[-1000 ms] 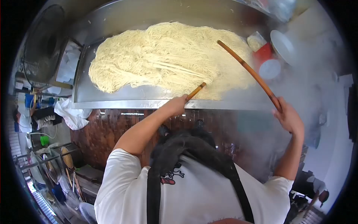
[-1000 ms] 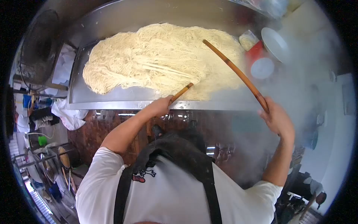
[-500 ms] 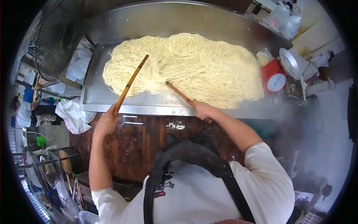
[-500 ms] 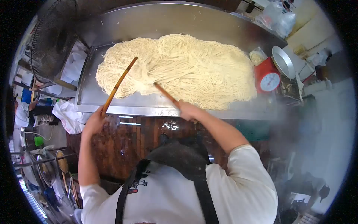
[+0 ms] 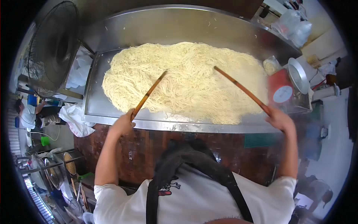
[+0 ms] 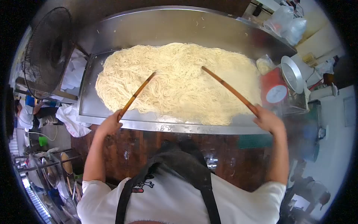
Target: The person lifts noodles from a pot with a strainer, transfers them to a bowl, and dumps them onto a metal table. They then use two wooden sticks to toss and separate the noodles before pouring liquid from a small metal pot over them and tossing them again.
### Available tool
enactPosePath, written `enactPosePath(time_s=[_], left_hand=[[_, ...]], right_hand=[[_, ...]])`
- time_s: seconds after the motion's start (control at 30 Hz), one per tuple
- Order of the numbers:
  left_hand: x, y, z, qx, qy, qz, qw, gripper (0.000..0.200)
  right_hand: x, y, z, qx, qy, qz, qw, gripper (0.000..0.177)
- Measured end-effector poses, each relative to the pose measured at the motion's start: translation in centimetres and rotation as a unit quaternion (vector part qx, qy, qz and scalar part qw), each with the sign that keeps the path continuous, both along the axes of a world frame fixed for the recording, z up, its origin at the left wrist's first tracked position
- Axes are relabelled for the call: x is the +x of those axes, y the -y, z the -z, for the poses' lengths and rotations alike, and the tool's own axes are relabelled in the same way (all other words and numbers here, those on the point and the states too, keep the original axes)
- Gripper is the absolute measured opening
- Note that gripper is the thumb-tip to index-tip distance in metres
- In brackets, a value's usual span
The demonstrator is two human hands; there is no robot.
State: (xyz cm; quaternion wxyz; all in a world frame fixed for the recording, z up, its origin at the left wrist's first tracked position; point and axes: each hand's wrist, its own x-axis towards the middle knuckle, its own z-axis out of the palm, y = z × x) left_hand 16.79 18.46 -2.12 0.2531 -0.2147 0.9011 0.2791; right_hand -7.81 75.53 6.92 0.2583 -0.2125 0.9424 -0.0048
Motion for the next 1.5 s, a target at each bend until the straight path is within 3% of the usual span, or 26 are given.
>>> enactPosePath(time_s=[0.1,0.13,0.17,0.2,0.23,0.3,0.33,0.43,0.53,0.6,0.63,0.7,0.73,0.77,0.87,0.9,0.93,0.97,1.03,1.13,1.23,1.33,1.4,1.43,1.47,1.5], left_hand=[[-4.2,-3.5,7.5,-0.009,-0.074,-0.042,0.996,0.062],[-6.8,-4.1,12.1,0.027,-0.15,-0.04,0.988,0.062],[-9.9,-4.9,14.6,0.049,-0.204,0.004,0.978,0.061],[-13.2,-7.4,10.6,0.101,-0.1,-0.089,0.986,0.059],[-13.1,-7.5,9.2,0.133,-0.117,-0.108,0.978,0.06],[-12.7,-6.7,8.1,0.198,-0.156,-0.154,0.955,0.062],[-10.3,-3.8,15.0,0.147,-0.307,-0.09,0.936,0.064],[-8.8,-5.8,15.7,0.13,-0.217,-0.13,0.959,0.063],[-12.8,-8.1,14.3,0.125,-0.202,-0.166,0.957,0.061],[-12.5,-7.2,7.9,0.285,-0.168,-0.24,0.913,0.063],[-12.6,-6.5,4.9,0.359,-0.16,-0.271,0.879,0.065],[-9.3,-5.4,0.8,0.279,-0.098,-0.259,0.92,0.065],[-6.4,-2.5,2.8,0.218,-0.182,-0.171,0.943,0.066],[-3.6,0.3,4.9,0.138,-0.266,-0.091,0.95,0.066],[6.0,8.8,0.3,0.091,-0.093,-0.07,0.989,0.07],[7.9,9.9,-4.3,0.075,-0.018,-0.109,0.991,0.069],[10.7,12.9,-4.6,0.037,-0.129,-0.023,0.991,0.068],[11.3,13.8,-7.2,0.05,-0.027,-0.157,0.986,0.068],[10.0,15.6,-7.2,-0.095,0.001,-0.155,0.983,0.065],[5.6,20.1,6.1,-0.055,-0.206,0.032,0.976,0.064],[-5.2,16.9,8.4,0.006,-0.079,0.062,0.995,0.058],[-4.5,19.2,3.5,0.066,-0.067,0.1,0.991,0.058],[1.8,26.4,3.6,0.09,-0.187,0.161,0.965,0.063],[4.6,28.7,-0.1,0.128,-0.033,0.07,0.989,0.07],[9.0,31.6,-0.2,0.069,-0.096,0.089,0.989,0.072],[10.7,31.9,-2.3,0.075,-0.035,0.009,0.997,0.071]], right_hand=[[-8.4,8.0,19.9,-0.191,-0.005,-0.103,0.976,0.048],[-8.0,14.9,20.6,-0.212,0.092,0.041,0.972,0.042],[-8.0,20.1,21.4,-0.255,0.094,0.024,0.962,0.036],[-8.3,24.2,21.6,-0.283,0.116,0.015,0.952,0.03],[-7.0,26.3,16.6,-0.266,0.23,0.085,0.932,0.026],[-7.1,24.9,19.6,-0.369,0.08,0.005,0.926,0.023],[-6.9,23.1,20.9,-0.359,0.071,0.001,0.931,0.024],[-2.0,22.1,24.7,-0.309,0.087,0.042,0.946,0.027],[1.1,29.1,22.0,-0.357,0.129,-0.02,0.925,0.026],[1.5,32.1,11.8,-0.397,0.254,0.109,0.875,0.027],[0.5,32.1,9.7,-0.404,0.179,0.08,0.894,0.032],[-1.5,29.1,8.5,-0.41,0.037,0.005,0.911,0.047],[-2.7,26.8,8.4,-0.41,-0.028,-0.042,0.911,0.055],[-3.9,24.0,8.8,-0.322,-0.046,-0.053,0.944,0.068],[-2.9,14.2,5.1,-0.134,-0.021,0.007,0.991,0.035],[-0.4,12.3,1.8,-0.064,-0.059,0.019,0.996,0.037],[-0.1,7.9,1.8,-0.04,-0.043,0.006,0.998,0.037],[2.2,8.1,-2.1,0.018,-0.002,0.081,0.997,0.036],[6.1,8.2,-6.3,0.033,-0.053,0.117,0.991,0.033],[10.0,14.5,-11.2,0.066,-0.091,0.181,0.977,0.031],[10.6,20.0,-10.3,-0.023,-0.132,0.078,0.988,0.032],[9.2,27.8,-8.0,-0.032,-0.048,0.021,0.998,0.034],[9.0,32.3,-6.6,0.002,0.005,0.013,1.0,0.035],[8.5,33.9,-5.8,0.019,0.031,0.01,0.999,0.035],[7.6,34.8,-3.1,-0.006,0.04,-0.03,0.999,0.035],[6.7,35.6,0.3,-0.031,0.047,-0.067,0.996,0.035]])
